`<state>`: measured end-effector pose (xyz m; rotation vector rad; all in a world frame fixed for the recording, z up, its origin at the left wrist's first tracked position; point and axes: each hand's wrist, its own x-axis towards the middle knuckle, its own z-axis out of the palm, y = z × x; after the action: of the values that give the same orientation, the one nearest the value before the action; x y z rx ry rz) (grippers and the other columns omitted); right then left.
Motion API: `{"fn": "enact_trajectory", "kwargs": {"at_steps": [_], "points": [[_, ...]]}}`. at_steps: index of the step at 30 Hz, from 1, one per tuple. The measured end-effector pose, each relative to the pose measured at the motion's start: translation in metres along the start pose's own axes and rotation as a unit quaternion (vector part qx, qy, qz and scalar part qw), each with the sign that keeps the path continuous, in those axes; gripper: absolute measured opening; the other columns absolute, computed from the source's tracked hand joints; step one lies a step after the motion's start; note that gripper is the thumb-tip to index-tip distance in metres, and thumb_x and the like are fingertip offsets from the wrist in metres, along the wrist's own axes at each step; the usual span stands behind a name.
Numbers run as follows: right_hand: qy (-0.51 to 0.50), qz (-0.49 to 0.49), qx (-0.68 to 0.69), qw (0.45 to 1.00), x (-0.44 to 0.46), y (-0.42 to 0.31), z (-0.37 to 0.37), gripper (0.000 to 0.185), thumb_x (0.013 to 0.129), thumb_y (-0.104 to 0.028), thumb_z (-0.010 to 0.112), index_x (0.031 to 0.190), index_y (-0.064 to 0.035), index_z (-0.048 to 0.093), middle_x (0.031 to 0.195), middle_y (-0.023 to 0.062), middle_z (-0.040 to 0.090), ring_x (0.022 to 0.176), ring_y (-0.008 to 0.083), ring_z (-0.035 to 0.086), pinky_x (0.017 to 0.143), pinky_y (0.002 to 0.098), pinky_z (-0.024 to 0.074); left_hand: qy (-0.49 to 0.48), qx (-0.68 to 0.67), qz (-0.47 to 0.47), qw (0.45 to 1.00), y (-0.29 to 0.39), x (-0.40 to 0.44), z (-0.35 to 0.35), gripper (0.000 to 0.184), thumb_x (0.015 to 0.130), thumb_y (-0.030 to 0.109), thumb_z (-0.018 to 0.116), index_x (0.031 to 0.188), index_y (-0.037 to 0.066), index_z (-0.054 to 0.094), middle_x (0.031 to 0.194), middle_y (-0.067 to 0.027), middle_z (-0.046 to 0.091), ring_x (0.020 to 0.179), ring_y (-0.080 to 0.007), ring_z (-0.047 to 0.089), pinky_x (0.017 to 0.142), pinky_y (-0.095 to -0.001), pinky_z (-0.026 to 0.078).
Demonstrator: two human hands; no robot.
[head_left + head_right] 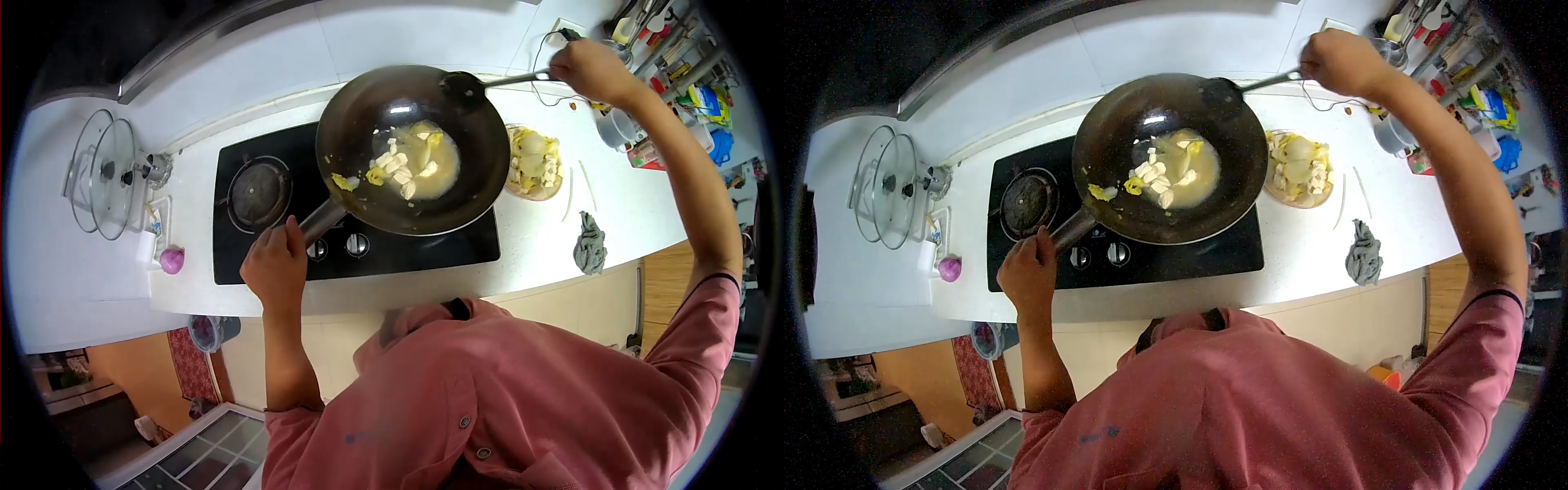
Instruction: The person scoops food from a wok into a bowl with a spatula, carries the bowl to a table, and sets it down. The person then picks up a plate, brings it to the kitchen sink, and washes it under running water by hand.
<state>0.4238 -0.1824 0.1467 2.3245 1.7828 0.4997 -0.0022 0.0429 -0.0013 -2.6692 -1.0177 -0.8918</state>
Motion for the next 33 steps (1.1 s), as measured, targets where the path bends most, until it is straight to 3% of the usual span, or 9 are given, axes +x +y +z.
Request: {"fn": "enact_trajectory", "kwargs": {"at_steps": [4, 6, 9, 14, 18, 19, 22, 27, 33], "points": [[-0.261, 0.227, 0.283, 0.895, -0.008, 0.011, -0.020, 0.014, 0.079, -0.007, 0.062, 0.068, -0.0002, 0.066, 0.047, 0.0023, 0.053, 0.036, 0.0103, 0.042, 0.034, 0.0282, 0.0336, 0.012, -0.007, 0.004, 1.000, -0.001, 0.000, 0.002, 0.032, 0.090, 0.023, 0.067, 0.061, 0.009, 0.060, 0.059, -0.0037, 0.061, 0.049, -0.0221, 0.060, 0.044, -0.0291, 0.044], [-0.395, 0.325, 0.288, 0.810, -0.008, -0.011, -0.039, 0.011, 0.078, -0.010, 0.065, 0.070, -0.0040, 0.068, 0.047, -0.0003, 0.050, 0.035, 0.0061, 0.037, 0.032, 0.0254, 0.0261, 0.004, -0.002, -0.002, 1.000, -0.001, 0.000, 0.001, 0.032, 0.090, 0.023, 0.067, 0.062, 0.009, 0.061, 0.058, -0.0037, 0.061, 0.049, -0.0216, 0.060, 0.043, -0.0290, 0.044], [-0.519, 0.311, 0.370, 0.705, -0.011, -0.037, -0.028, 0.011, 0.082, -0.014, 0.065, 0.077, -0.0053, 0.069, 0.050, -0.0002, 0.052, 0.035, 0.0021, 0.032, 0.031, 0.0226, 0.0228, 0.008, -0.014, -0.003, 1.000, -0.001, -0.001, 0.003, 0.032, 0.090, 0.022, 0.068, 0.062, 0.008, 0.061, 0.058, -0.0036, 0.061, 0.049, -0.0210, 0.060, 0.043, -0.0295, 0.044], [-0.467, 0.292, 0.595, 0.586, -0.009, -0.097, 0.025, 0.027, 0.091, -0.032, 0.069, 0.096, -0.0057, 0.067, 0.059, -0.0053, 0.049, 0.036, 0.0009, 0.029, 0.031, 0.0198, 0.0178, 0.010, -0.023, -0.009, 1.000, -0.001, -0.001, 0.003, 0.032, 0.090, 0.022, 0.067, 0.062, 0.008, 0.060, 0.058, -0.0034, 0.060, 0.049, -0.0210, 0.060, 0.043, -0.0303, 0.044], [-0.460, 0.337, 0.615, 0.544, -0.009, -0.104, 0.009, 0.032, 0.093, -0.034, 0.067, 0.107, -0.0056, 0.070, 0.057, -0.0056, 0.042, 0.038, 0.0019, 0.028, 0.033, 0.0190, 0.0193, 0.014, -0.016, 0.001, 1.000, -0.001, 0.000, 0.002, 0.032, 0.090, 0.023, 0.067, 0.062, 0.010, 0.061, 0.057, -0.0028, 0.059, 0.049, -0.0214, 0.059, 0.043, -0.0307, 0.043], [-0.446, 0.351, 0.582, 0.582, -0.012, -0.102, -0.003, 0.034, 0.091, -0.035, 0.069, 0.105, -0.0041, 0.071, 0.055, -0.0053, 0.041, 0.037, 0.0018, 0.027, 0.033, 0.0189, 0.0184, 0.016, -0.009, 0.003, 1.000, -0.002, -0.001, 0.002, 0.032, 0.090, 0.023, 0.067, 0.062, 0.010, 0.061, 0.057, -0.0027, 0.059, 0.048, -0.0213, 0.059, 0.043, -0.0307, 0.043], [-0.499, 0.296, 0.636, 0.509, -0.019, -0.092, -0.009, 0.034, 0.088, -0.034, 0.073, 0.101, -0.0022, 0.071, 0.057, -0.0049, 0.043, 0.037, 0.0020, 0.027, 0.032, 0.0192, 0.0179, 0.022, -0.004, 0.003, 1.000, -0.004, -0.002, 0.007, 0.032, 0.091, 0.024, 0.066, 0.062, 0.011, 0.061, 0.057, -0.0024, 0.059, 0.048, -0.0213, 0.059, 0.043, -0.0306, 0.044], [-0.434, 0.343, 0.659, 0.510, -0.004, -0.128, 0.008, 0.035, 0.085, -0.034, 0.075, 0.103, -0.0052, 0.066, 0.056, -0.0056, 0.045, 0.035, 0.0012, 0.031, 0.029, 0.0183, 0.0197, 0.022, -0.019, 0.001, 1.000, -0.004, -0.004, 0.005, 0.032, 0.091, 0.024, 0.066, 0.062, 0.010, 0.061, 0.058, -0.0026, 0.060, 0.049, -0.0215, 0.060, 0.044, -0.0304, 0.045], [-0.404, 0.304, 0.457, 0.732, -0.038, -0.081, -0.049, 0.037, 0.079, -0.034, 0.079, 0.095, -0.0002, 0.072, 0.055, -0.0020, 0.053, 0.035, 0.0042, 0.040, 0.029, 0.0199, 0.0278, 0.025, -0.020, 0.000, 0.999, -0.002, -0.001, 0.003, 0.031, 0.091, 0.024, 0.067, 0.064, 0.010, 0.063, 0.060, -0.0032, 0.062, 0.052, -0.0216, 0.062, 0.045, -0.0300, 0.047]]}}
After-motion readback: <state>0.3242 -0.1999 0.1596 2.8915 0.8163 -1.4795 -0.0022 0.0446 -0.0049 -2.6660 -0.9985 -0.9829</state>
